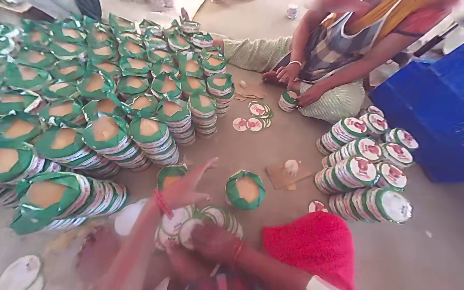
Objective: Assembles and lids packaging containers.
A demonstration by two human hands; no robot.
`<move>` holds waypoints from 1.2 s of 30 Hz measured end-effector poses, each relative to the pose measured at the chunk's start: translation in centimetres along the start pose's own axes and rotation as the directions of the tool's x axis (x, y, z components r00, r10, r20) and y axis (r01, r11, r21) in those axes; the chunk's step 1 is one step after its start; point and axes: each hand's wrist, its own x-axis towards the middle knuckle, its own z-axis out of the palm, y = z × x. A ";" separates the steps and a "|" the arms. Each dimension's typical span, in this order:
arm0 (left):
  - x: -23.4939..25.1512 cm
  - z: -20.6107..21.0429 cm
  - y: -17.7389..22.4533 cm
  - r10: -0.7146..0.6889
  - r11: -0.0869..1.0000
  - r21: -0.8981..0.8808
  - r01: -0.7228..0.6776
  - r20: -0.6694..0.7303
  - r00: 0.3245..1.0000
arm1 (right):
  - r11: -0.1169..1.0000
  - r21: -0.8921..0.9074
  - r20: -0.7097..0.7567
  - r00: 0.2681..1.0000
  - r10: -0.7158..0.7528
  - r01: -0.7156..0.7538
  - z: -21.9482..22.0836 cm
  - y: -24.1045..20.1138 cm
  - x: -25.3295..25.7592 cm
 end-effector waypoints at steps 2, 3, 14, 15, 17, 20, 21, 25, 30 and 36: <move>-0.6 -0.5 -0.8 0.028 0.999 -0.023 -0.029 -0.029 0.999 | 0.999 0.029 -0.129 0.991 0.027 -0.024 -1.4 0.1 -0.2; -0.9 -0.6 -1.2 0.035 0.999 -0.038 -0.037 -0.046 0.998 | 0.995 0.078 -0.186 0.980 0.069 -0.055 -2.4 0.0 -0.4; -1.6 -0.4 -0.9 -0.048 0.969 -0.248 0.002 -0.176 0.983 | 0.333 0.896 0.027 0.785 0.619 -0.294 -17.5 1.4 -0.4; -1.5 -0.1 -0.8 -0.054 0.960 -0.281 0.000 -0.185 0.981 | 0.361 0.897 -0.045 0.761 0.647 -0.255 -18.9 2.2 -0.4; -1.2 0.6 -0.8 -0.051 0.947 -0.322 -0.019 -0.207 0.977 | 0.505 0.834 -0.243 0.672 0.700 -0.224 -21.4 4.4 -0.3; -0.7 1.7 -0.7 -0.079 0.951 -0.307 0.031 -0.147 0.986 | 0.588 0.762 -0.313 0.643 0.699 -0.269 -22.8 6.5 -0.3; -0.7 2.0 -0.7 -0.100 0.953 -0.296 0.065 -0.107 0.989 | 0.599 0.749 -0.266 0.699 0.663 -0.283 -22.4 6.0 -0.4; -0.7 2.4 -1.7 -0.238 0.937 -0.262 0.231 0.005 0.971 | 0.717 0.504 0.249 0.876 0.414 -0.482 -16.6 0.9 -1.1; -0.9 2.7 -2.0 -0.329 0.918 -0.235 0.318 -0.006 0.944 | 0.974 0.162 0.141 0.980 0.138 -0.161 -2.1 1.1 -4.5; -1.0 2.5 -1.8 -0.303 0.923 -0.257 0.287 -0.027 0.953 | 0.998 0.034 0.021 0.998 -0.055 0.054 -1.5 3.5 -5.0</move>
